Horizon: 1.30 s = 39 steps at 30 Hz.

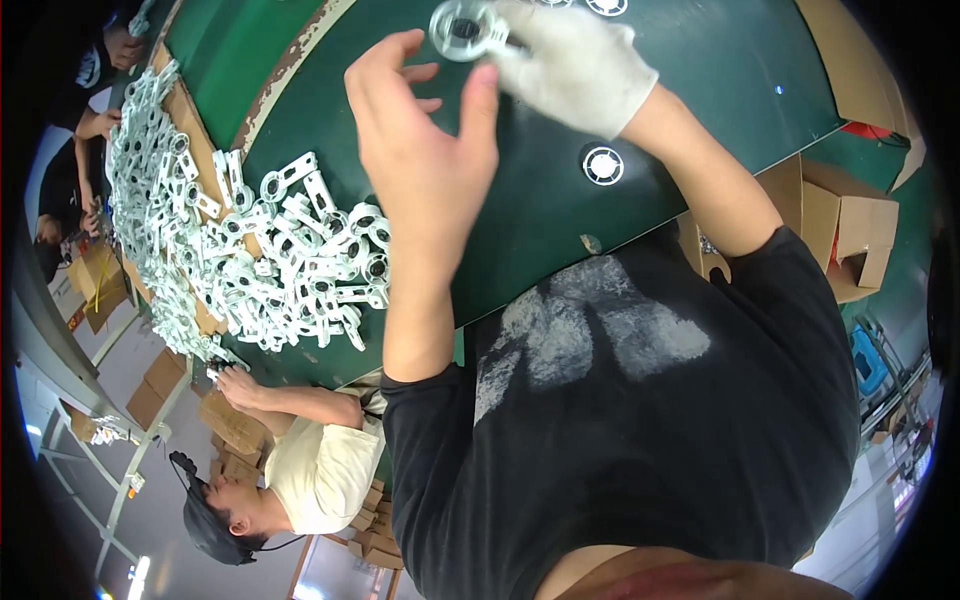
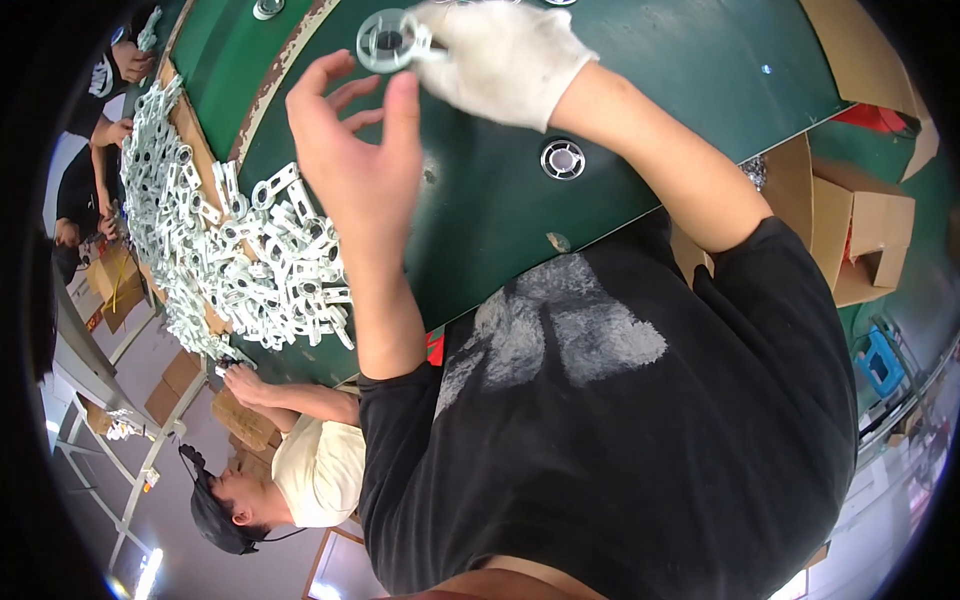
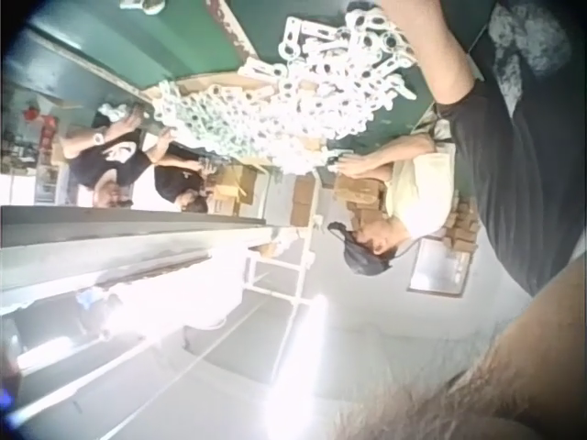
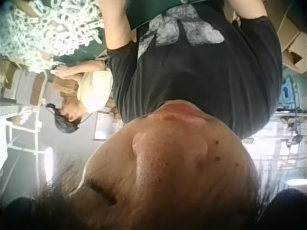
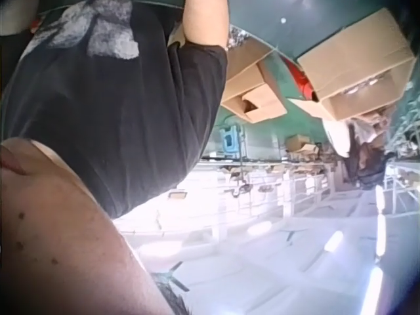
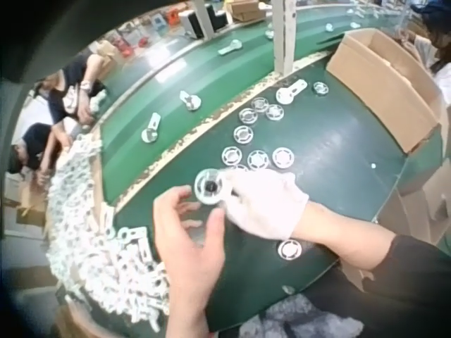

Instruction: The person assembles circular metal rings into white plastic frames by hand, taking components from cardboard boxes at a factory workbench.

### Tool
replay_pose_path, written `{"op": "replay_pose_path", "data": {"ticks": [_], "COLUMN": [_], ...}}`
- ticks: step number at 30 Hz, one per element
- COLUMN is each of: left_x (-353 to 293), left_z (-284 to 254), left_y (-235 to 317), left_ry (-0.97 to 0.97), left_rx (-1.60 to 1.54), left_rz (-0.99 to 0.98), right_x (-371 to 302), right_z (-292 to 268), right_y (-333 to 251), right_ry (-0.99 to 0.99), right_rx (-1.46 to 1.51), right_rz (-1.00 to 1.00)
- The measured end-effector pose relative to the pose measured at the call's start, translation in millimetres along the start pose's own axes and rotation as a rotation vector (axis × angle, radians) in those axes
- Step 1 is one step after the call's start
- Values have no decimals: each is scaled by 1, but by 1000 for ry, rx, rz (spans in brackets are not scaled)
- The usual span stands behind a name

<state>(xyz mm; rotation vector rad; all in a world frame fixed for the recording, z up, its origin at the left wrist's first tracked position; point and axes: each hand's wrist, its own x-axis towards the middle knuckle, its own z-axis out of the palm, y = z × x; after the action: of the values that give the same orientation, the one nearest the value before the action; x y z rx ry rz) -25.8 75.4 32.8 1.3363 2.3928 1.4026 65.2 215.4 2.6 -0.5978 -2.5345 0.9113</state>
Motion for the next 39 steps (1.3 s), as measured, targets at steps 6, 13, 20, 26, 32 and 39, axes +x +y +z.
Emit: {"op": "replay_pose_path", "data": {"ticks": [6, 13, 20, 26, 32, 39], "left_x": [-61, -51, -35, -42, -39, -41], "left_z": [34, 7, -31, -36, -35, -37], "left_y": [14, -20, -39, -45, -42, -45], "left_ry": [-459, -293, -185, -137, -207, -259], "left_rx": [224, 116, 174, 101, 73, -64], "left_rz": [197, 215, 189, 170, 160, 74], "right_x": [11, 4, -7, -10, -14, -18], "right_z": [-12, -20, -21, -10, -6, 2], "right_y": [26, -6, -32, -28, -30, -28], "right_ry": [278, -188, -616, -579, -580, -513], "right_rx": [22, -215, -139, -131, -174, -131], "right_rz": [-269, 85, 80, 45, 6, -34]}}
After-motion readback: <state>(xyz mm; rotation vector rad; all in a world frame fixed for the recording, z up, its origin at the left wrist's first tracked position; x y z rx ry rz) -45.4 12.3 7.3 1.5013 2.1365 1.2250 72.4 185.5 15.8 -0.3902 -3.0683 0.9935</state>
